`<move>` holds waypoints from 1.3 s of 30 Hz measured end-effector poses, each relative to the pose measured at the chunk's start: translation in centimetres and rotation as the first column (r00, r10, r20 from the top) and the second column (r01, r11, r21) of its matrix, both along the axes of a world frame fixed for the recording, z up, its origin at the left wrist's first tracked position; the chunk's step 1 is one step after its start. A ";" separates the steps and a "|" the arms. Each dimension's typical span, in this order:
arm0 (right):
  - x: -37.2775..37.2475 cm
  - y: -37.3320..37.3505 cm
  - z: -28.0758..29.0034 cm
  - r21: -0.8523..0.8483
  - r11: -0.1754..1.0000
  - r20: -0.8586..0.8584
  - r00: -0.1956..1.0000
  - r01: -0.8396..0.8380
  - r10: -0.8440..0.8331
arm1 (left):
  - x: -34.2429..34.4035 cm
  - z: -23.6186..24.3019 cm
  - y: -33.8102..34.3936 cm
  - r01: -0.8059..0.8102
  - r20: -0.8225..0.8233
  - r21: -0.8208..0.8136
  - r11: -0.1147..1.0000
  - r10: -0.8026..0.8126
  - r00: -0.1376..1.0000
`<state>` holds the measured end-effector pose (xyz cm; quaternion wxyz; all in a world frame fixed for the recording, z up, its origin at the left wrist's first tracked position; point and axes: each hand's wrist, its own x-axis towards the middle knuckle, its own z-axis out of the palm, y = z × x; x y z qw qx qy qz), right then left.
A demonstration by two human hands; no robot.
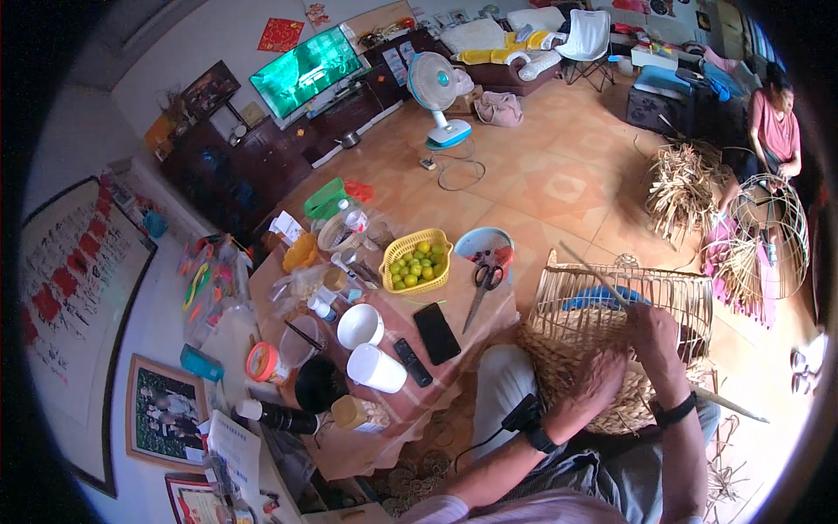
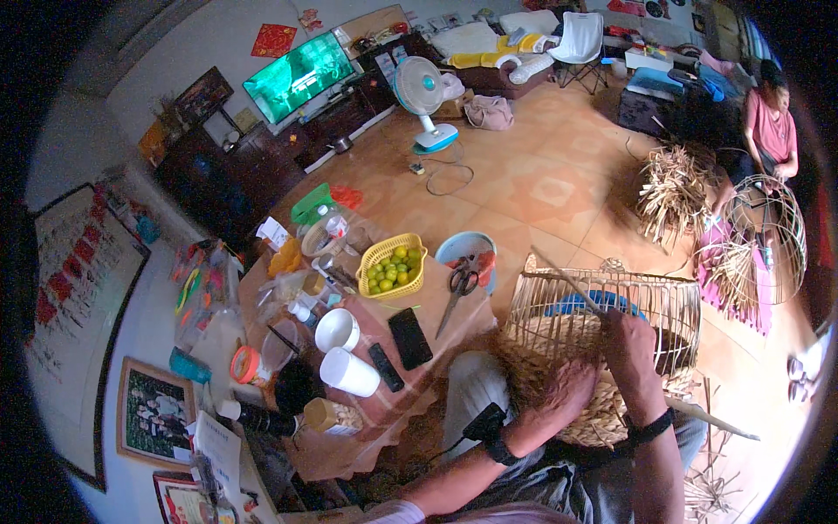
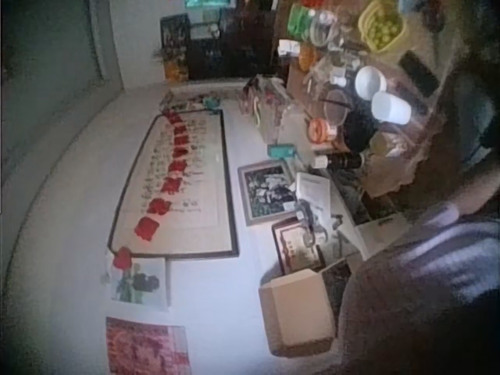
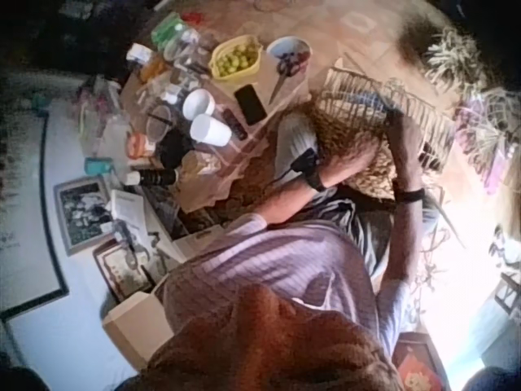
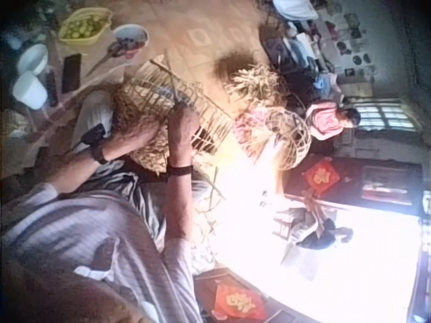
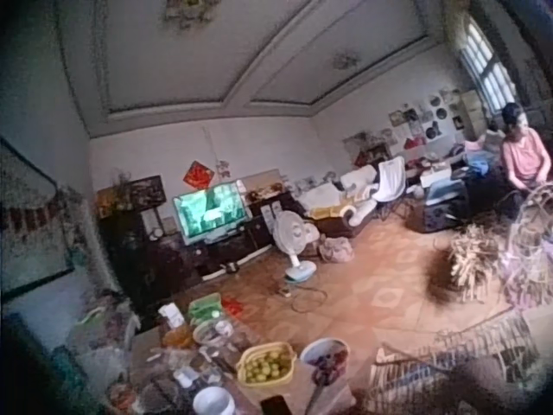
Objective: The recorder is weaving a basket using long strips of wood or bamboo.
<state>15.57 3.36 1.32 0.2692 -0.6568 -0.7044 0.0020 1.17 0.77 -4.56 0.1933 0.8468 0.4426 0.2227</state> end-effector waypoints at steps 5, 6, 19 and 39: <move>0.6 -1.5 -0.6 0.018 1.000 -0.113 0.993 0.018 -0.015 | -0.5 0.5 -0.6 -0.005 -0.016 0.010 1.000 0.006 1.000; 0.4 -1.7 -0.6 0.018 1.000 -0.113 0.993 0.016 -0.014 | -0.6 0.8 -0.7 -0.002 -0.034 -0.014 1.000 0.001 0.999; 0.8 -5.8 -3.7 0.031 0.955 -0.454 0.855 0.296 -0.251 | 0.7 -0.9 -0.1 -0.082 0.058 -0.005 0.997 0.082 0.995; 1.5 -10.8 -6.3 0.011 0.984 -0.829 0.552 0.175 -0.089 | -1.4 0.3 0.6 0.088 0.235 0.095 0.992 -0.109 0.966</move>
